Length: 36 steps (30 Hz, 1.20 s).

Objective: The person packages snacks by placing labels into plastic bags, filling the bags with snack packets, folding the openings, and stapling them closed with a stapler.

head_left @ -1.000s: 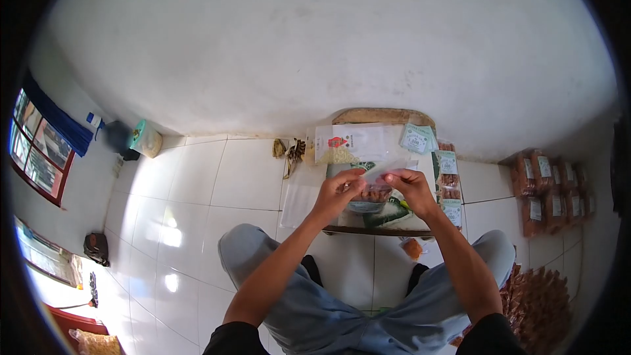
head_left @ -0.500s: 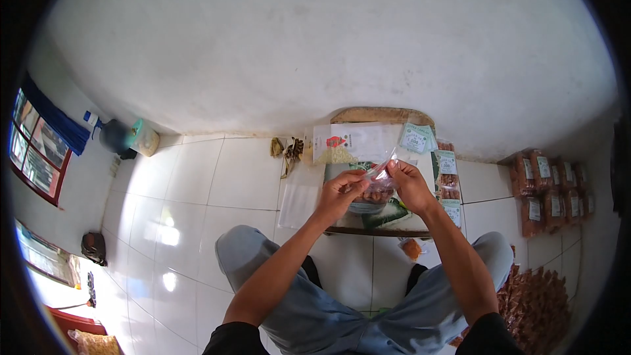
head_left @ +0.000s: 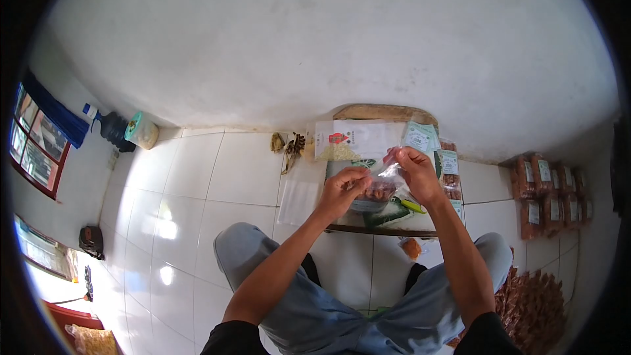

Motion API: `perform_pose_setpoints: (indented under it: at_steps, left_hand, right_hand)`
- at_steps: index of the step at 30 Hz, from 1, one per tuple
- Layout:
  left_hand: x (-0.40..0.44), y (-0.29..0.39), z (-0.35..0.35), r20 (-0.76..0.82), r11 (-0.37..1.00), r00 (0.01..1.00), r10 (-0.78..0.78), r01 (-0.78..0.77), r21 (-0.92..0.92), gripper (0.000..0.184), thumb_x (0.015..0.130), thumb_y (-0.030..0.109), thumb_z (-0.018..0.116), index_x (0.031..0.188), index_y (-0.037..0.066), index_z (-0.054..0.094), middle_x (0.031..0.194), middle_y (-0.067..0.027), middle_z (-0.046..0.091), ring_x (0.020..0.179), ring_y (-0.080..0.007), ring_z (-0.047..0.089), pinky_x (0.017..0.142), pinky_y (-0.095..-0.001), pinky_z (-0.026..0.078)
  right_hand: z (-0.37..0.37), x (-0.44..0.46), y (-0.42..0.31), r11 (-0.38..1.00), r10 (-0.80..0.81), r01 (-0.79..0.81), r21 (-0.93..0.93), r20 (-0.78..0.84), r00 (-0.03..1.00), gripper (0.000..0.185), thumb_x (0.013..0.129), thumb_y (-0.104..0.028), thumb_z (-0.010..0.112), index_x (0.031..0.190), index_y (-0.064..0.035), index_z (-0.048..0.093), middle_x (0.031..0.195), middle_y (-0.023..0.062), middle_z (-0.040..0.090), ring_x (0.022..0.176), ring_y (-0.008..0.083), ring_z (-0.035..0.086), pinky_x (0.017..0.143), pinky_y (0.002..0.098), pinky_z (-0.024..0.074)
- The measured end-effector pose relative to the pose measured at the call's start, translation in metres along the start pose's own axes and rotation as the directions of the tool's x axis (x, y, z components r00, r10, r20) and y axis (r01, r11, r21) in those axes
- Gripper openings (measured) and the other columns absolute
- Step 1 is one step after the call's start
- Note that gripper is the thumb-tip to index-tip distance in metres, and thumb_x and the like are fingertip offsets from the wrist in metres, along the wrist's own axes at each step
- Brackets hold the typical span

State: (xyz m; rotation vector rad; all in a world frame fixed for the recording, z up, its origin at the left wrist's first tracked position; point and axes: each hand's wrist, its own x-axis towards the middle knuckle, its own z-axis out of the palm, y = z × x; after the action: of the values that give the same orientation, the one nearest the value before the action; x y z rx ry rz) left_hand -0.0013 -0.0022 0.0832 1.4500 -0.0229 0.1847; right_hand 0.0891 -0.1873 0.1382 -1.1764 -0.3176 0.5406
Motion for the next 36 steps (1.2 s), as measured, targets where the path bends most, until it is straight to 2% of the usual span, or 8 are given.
perform_pose_setpoints:
  at_steps: [8,14,17,19,20,29,32,36]
  left_hand:
    - [0.003,-0.001,0.004,-0.024,1.000,0.999,-0.021,0.021,-0.011,0.017,0.091,0.011,0.067,0.102,-0.002,0.067,0.115,-0.0078,0.061,0.100,-0.0101,0.059,0.079,-0.0227,0.051]
    - [0.002,0.001,0.001,-0.040,1.000,0.999,0.002,-0.003,-0.024,0.017,0.091,0.010,0.066,0.103,-0.002,0.067,0.118,-0.0073,0.059,0.099,-0.0102,0.058,0.080,-0.0226,0.050]
    - [0.002,0.000,0.001,-0.078,0.999,0.996,0.042,-0.043,-0.005,0.022,0.092,0.013,0.066,0.106,-0.003,0.067,0.111,-0.0049,0.061,0.096,-0.0088,0.058,0.079,-0.0235,0.049]
    - [0.003,-0.002,0.000,-0.082,0.999,0.996,0.024,-0.027,-0.031,0.022,0.092,0.012,0.066,0.107,-0.003,0.066,0.111,-0.0044,0.061,0.095,-0.0087,0.058,0.080,-0.0235,0.049]
    - [0.003,-0.003,-0.001,-0.081,0.998,0.997,0.005,-0.010,-0.057,0.021,0.092,0.012,0.065,0.108,-0.003,0.066,0.110,-0.0039,0.061,0.094,-0.0085,0.058,0.080,-0.0235,0.049]
    - [0.005,-0.004,0.000,-0.079,0.997,0.994,0.070,-0.072,-0.023,0.023,0.092,0.013,0.066,0.109,-0.001,0.066,0.117,-0.0057,0.059,0.095,-0.0098,0.058,0.081,-0.0234,0.049]
    - [0.005,-0.006,-0.001,-0.073,0.996,0.995,0.071,-0.075,-0.048,0.023,0.092,0.014,0.066,0.110,-0.001,0.066,0.116,-0.0049,0.059,0.096,-0.0094,0.058,0.082,-0.0236,0.049]
    - [0.004,-0.005,0.000,-0.103,0.997,0.994,0.030,-0.038,-0.074,0.023,0.092,0.014,0.066,0.110,0.000,0.066,0.114,-0.0037,0.060,0.097,-0.0087,0.057,0.082,-0.0237,0.049]
  right_hand:
    - [-0.004,0.003,-0.015,0.995,0.073,-0.070,-0.074,0.042,0.996,0.033,0.099,-0.033,0.054,0.099,-0.0019,0.064,0.079,0.0044,0.066,0.070,0.0115,0.062,0.069,0.0259,0.0500]
    - [-0.015,-0.004,-0.010,0.995,-0.064,0.047,-0.082,-0.212,0.975,0.044,0.097,-0.041,0.055,0.104,0.0017,0.063,0.088,0.0103,0.067,0.084,0.0174,0.065,0.077,0.0310,0.0514]
    - [-0.027,-0.013,-0.014,0.969,-0.133,0.125,-0.214,-0.025,0.991,0.039,0.096,-0.037,0.059,0.103,0.0012,0.065,0.093,0.0095,0.068,0.091,0.0163,0.063,0.082,0.0301,0.0498]
    - [-0.026,-0.019,-0.023,0.856,0.062,0.038,-0.516,0.175,0.983,0.031,0.094,-0.030,0.063,0.100,0.0006,0.067,0.095,0.0060,0.068,0.094,0.0130,0.062,0.084,0.0277,0.0480]
    - [-0.026,-0.018,-0.022,0.855,0.062,0.039,-0.517,0.177,0.982,0.031,0.094,-0.030,0.063,0.100,0.0006,0.067,0.095,0.0060,0.068,0.094,0.0130,0.062,0.084,0.0277,0.0480]
    - [-0.017,-0.008,0.025,0.998,0.060,-0.060,-0.014,0.003,0.998,0.016,0.097,-0.023,0.059,0.094,-0.0086,0.065,0.087,-0.0046,0.061,0.079,0.0067,0.053,0.076,0.0258,0.0438]
    - [-0.016,-0.006,0.033,0.996,0.033,-0.034,0.086,0.018,0.999,0.019,0.098,-0.024,0.057,0.096,-0.0068,0.065,0.092,-0.0023,0.063,0.084,0.0083,0.056,0.081,0.0281,0.0450]
    - [-0.005,-0.009,0.025,1.000,-0.028,0.028,-0.009,-0.025,0.999,0.022,0.099,-0.025,0.055,0.098,-0.0054,0.065,0.095,0.0010,0.065,0.089,0.0107,0.058,0.085,0.0295,0.0454]
